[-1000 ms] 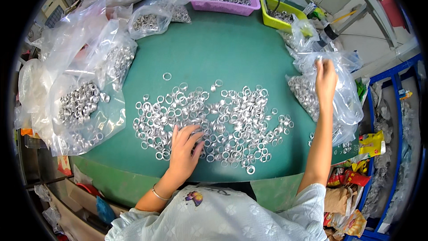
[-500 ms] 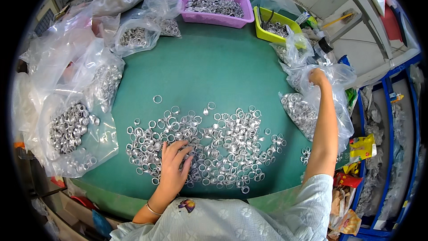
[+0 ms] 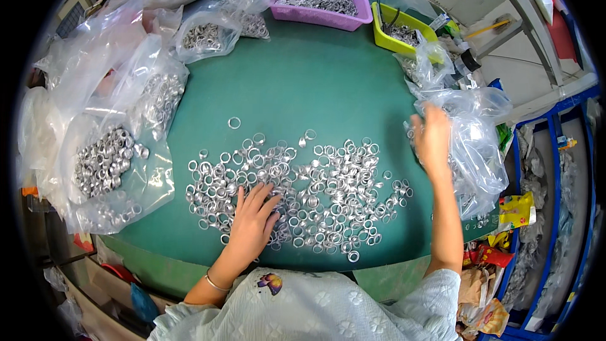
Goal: The person sorts small metal rings on a green work surface and places them into clear plastic bags.
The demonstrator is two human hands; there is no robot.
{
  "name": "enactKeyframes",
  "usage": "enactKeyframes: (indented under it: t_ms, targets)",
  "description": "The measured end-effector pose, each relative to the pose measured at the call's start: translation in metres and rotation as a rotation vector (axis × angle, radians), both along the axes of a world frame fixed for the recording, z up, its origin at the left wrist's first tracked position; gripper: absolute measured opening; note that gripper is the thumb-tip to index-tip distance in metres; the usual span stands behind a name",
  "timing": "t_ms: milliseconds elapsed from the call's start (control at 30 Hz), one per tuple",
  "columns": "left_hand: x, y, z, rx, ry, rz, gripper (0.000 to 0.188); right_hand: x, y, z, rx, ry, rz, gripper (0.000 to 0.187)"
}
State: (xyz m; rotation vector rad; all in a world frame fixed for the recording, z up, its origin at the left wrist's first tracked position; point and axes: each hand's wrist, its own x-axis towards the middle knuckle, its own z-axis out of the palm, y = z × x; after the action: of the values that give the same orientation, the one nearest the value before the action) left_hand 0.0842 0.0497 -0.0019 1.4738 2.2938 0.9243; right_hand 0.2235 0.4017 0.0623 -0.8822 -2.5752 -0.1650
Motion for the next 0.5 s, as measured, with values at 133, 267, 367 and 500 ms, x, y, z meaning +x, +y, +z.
enactKeyframes:
  t_ms: [133,267,367,500]
  targets:
    - [0.011,0.011,0.004,-0.024,0.025,-0.046,0.040,0.000,-0.080,-0.051,-0.467,-0.146,0.142,0.059]
    - [0.019,0.008,0.001,-0.091,0.128,-0.082,0.038,-0.005,-0.140,-0.053,-0.424,-0.205,0.213,0.060]
    - [0.020,0.005,-0.001,-0.081,0.115,-0.031,0.033,-0.004,-0.165,-0.054,-0.425,-0.132,0.375,0.059]
    - [0.020,0.002,-0.003,-0.033,0.112,-0.002,0.029,0.006,-0.206,-0.047,-0.574,-0.214,0.482,0.061]
